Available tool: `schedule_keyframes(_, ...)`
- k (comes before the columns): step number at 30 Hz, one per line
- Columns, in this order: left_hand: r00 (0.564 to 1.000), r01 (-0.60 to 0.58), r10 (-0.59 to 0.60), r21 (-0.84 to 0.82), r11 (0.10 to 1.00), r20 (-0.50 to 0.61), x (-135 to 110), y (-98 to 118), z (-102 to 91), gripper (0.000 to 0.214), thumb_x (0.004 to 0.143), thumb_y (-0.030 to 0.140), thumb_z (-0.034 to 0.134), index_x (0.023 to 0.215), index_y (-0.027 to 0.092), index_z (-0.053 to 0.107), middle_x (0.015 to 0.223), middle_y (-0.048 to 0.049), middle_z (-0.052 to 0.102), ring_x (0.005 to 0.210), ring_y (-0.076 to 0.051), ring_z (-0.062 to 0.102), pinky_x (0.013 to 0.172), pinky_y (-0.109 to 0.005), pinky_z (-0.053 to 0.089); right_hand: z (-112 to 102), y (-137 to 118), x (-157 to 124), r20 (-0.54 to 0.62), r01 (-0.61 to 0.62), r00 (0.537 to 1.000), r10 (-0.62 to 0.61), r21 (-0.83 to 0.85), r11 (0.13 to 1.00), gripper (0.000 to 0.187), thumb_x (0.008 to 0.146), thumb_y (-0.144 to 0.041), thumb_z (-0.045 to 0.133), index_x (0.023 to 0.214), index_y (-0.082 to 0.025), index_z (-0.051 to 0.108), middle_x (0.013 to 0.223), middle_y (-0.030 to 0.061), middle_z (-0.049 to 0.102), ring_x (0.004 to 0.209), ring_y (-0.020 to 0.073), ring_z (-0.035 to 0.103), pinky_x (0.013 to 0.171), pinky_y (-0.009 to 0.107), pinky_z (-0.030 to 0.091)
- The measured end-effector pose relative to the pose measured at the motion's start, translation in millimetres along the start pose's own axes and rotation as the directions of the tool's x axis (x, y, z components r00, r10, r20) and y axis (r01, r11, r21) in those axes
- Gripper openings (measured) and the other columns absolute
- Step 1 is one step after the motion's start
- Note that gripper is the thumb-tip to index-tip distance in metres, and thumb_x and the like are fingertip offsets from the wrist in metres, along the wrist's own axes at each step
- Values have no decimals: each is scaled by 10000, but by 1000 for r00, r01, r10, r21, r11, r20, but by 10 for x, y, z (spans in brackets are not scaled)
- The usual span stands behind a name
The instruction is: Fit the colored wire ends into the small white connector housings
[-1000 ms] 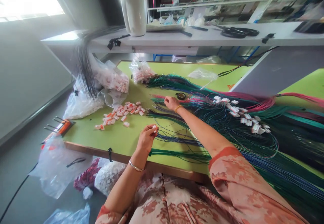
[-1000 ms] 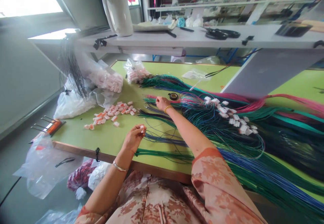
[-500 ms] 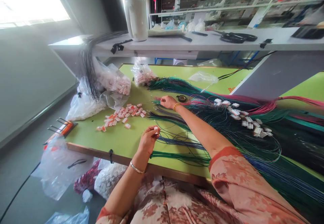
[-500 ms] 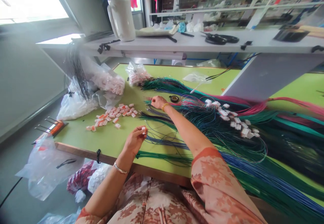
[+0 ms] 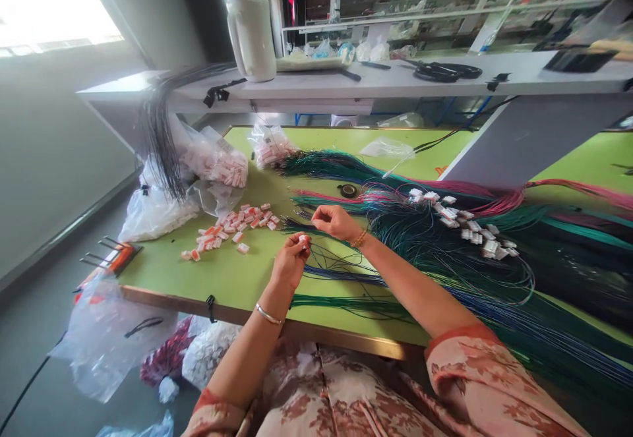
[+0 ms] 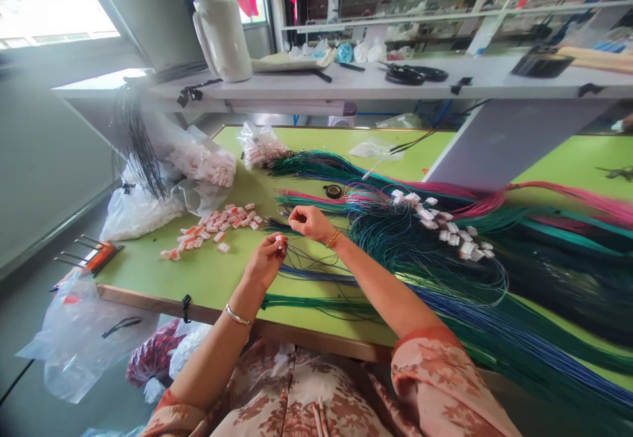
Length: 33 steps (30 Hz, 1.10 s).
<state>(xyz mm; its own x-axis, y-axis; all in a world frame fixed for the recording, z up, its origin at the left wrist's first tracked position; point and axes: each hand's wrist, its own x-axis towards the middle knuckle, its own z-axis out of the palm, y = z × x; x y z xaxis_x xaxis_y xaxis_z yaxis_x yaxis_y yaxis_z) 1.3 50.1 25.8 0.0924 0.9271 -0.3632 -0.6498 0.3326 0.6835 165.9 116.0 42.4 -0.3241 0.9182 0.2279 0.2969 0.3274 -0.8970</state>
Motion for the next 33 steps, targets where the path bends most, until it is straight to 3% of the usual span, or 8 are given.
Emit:
schedule_keyframes(8,998,51,-51,-19,999,34,149,-17,207,199,686,24,696,836,142,637,809,-11,629,660,-53,566,644,-165,462,-8,24,-274,0,21,1000,-21,48,999,110,686,-263,588,685,-153,583,616,-26,561,552,73,432,522,191,346)
schedule_keyframes(16,997,42,-42,11,999,65,165,-28,217,209,686,32,702,845,152,639,829,-17,633,692,-63,589,683,-178,490,11,94,-337,-51,17,999,-14,50,999,86,681,-242,586,672,-159,570,588,-31,548,536,76,430,513,194,341)
schedule_keyframes(25,999,-3,0,62,998,47,170,-33,198,234,646,78,763,839,150,651,781,3,632,663,-47,575,675,-169,468,27,73,-341,-79,59,994,-72,-150,987,66,706,-225,578,676,-166,579,608,-21,576,552,84,456,538,202,340)
schedule_keyframes(33,995,-75,85,190,979,-44,140,-98,188,290,561,136,825,796,139,655,712,3,648,615,-62,562,627,-204,425,113,88,-351,-30,239,961,-275,-411,880,71,768,-184,528,699,-183,547,678,15,578,607,112,475,594,227,346)
